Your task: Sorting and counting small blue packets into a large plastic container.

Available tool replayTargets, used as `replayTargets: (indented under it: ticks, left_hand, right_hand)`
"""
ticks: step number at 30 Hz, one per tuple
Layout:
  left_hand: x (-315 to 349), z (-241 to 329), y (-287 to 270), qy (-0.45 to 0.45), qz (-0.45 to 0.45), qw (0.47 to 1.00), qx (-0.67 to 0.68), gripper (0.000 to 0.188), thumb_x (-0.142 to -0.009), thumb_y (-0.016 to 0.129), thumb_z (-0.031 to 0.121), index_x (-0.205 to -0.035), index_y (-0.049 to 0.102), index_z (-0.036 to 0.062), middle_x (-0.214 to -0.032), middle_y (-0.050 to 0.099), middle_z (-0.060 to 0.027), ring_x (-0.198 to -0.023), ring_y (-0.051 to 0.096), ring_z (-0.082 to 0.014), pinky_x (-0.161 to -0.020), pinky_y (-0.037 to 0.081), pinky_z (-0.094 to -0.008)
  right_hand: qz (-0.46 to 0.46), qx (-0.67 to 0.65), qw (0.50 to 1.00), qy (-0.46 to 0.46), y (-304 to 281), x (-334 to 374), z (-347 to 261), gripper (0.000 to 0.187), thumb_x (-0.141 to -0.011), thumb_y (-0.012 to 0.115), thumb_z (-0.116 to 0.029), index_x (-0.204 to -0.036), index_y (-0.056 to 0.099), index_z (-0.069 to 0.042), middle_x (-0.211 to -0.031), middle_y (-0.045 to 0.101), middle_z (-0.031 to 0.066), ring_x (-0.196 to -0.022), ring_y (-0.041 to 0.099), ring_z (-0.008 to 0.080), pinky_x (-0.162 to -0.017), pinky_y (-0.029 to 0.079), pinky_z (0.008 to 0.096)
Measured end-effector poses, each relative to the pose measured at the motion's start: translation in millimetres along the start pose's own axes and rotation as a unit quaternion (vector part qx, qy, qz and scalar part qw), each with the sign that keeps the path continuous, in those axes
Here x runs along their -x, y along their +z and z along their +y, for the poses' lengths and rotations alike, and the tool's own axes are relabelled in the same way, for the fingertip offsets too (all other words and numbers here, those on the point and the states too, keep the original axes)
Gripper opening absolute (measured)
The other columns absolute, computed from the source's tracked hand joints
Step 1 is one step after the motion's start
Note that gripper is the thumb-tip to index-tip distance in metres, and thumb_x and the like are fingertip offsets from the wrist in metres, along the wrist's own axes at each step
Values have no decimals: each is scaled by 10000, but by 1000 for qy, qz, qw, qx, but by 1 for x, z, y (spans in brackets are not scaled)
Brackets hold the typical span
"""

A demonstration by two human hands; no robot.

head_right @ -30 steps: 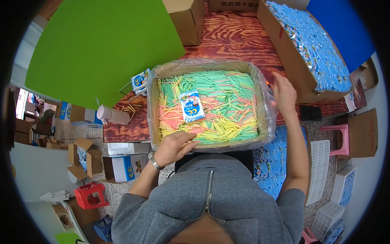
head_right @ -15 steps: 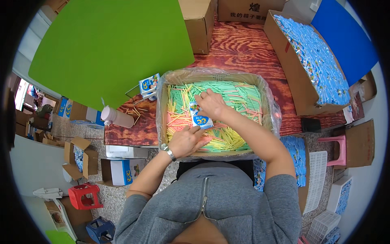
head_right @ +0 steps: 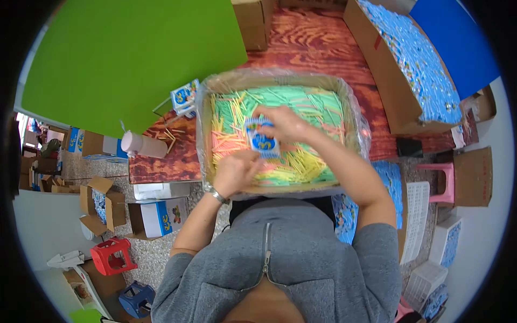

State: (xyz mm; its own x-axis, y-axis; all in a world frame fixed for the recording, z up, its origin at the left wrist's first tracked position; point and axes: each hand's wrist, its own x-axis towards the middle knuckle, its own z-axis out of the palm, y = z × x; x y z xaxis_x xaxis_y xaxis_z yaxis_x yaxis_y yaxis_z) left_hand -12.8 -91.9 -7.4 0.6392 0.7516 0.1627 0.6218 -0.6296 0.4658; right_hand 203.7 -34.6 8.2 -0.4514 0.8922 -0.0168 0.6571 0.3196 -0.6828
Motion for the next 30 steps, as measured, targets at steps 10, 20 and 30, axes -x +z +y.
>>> replayTargets:
  ticks: [10,20,30]
  left_hand:
    - [-5,-6,-16,-113,158,956,218,187,-904,670,154,-988,685,-12,-805,691,-63,-643,616,-84,-574,490,-242]
    - [3,-13,-13,-200,175,890,371,187,-924,654,138,-1005,674,-29,-739,660,-12,-662,602,-50,-589,477,-207]
    - [2,-20,-11,-222,152,852,448,189,-959,606,139,-1052,653,-19,-895,679,-34,-764,609,-70,-665,498,-212]
  right_hand:
    - [63,-78,994,38,-29,54,14,296,-850,703,-139,-1073,537,-36,-827,661,123,-755,678,194,-665,500,338]
    - [-98,-25,990,94,-50,75,35,296,-817,725,-171,-1049,606,-30,-894,664,139,-810,672,268,-688,504,384]
    - [51,50,992,101,-56,99,57,266,-791,721,-110,-1014,635,8,-958,633,187,-915,601,375,-778,479,428]
